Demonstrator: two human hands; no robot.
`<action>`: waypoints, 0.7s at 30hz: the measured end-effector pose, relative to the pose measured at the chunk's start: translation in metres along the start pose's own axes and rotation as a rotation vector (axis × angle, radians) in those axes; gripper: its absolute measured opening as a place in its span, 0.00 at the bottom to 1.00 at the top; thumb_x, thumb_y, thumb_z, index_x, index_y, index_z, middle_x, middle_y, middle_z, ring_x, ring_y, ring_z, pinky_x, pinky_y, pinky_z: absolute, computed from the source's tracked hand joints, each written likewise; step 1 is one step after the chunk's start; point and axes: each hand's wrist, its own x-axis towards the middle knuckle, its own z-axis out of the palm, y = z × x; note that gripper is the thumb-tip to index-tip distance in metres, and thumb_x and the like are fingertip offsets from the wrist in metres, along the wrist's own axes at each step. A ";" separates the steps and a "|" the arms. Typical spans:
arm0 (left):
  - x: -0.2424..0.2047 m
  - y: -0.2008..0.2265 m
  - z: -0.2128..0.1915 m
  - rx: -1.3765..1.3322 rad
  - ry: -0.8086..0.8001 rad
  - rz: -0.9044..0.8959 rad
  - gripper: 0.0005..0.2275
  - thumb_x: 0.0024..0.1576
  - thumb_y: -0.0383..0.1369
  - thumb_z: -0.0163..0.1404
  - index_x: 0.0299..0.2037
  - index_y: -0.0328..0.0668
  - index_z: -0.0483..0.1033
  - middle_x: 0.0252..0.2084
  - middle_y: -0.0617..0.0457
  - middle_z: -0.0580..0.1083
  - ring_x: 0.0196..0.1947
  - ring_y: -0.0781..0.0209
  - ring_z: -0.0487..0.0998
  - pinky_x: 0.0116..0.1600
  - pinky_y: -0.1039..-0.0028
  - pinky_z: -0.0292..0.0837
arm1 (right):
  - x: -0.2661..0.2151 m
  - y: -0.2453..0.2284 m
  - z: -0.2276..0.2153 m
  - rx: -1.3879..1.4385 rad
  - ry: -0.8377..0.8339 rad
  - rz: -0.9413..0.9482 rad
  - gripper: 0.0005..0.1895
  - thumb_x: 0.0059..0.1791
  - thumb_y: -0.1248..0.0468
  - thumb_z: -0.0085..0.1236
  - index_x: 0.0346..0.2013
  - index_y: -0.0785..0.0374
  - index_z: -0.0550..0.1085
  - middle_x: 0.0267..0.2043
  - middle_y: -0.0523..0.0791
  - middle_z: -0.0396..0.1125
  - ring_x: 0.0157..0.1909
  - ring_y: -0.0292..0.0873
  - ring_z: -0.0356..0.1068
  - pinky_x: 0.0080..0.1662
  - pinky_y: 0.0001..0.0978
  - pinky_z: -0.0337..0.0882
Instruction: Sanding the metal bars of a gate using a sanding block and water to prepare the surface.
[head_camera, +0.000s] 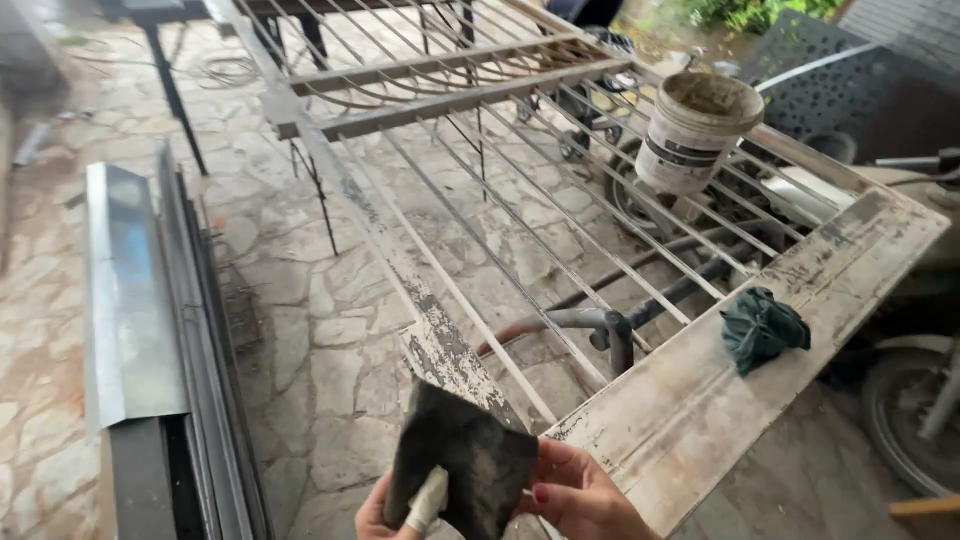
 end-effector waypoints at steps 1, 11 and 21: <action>0.010 0.010 0.003 0.012 -0.011 -0.016 0.18 0.40 0.17 0.65 0.43 0.23 0.86 0.32 0.34 0.83 0.31 0.53 0.81 0.41 0.71 0.76 | 0.009 -0.004 0.013 0.006 0.021 -0.006 0.32 0.42 0.68 0.68 0.60 0.73 0.72 0.50 0.56 0.76 0.49 0.52 0.77 0.51 0.48 0.77; 0.087 0.035 0.072 0.217 -0.182 -0.086 0.20 0.39 0.19 0.66 0.45 0.24 0.86 0.32 0.34 0.84 0.32 0.53 0.81 0.41 0.72 0.75 | 0.064 -0.013 0.045 0.368 0.506 -0.064 0.35 0.38 0.74 0.61 0.61 0.78 0.72 0.52 0.67 0.73 0.51 0.68 0.73 0.55 0.57 0.71; 0.218 0.087 0.113 0.403 -0.422 -0.120 0.21 0.38 0.19 0.65 0.45 0.23 0.82 0.36 0.33 0.83 0.37 0.50 0.83 0.46 0.69 0.77 | 0.188 -0.005 0.088 0.448 0.632 -0.295 0.32 0.40 0.67 0.67 0.58 0.72 0.71 0.45 0.59 0.72 0.47 0.59 0.73 0.49 0.50 0.75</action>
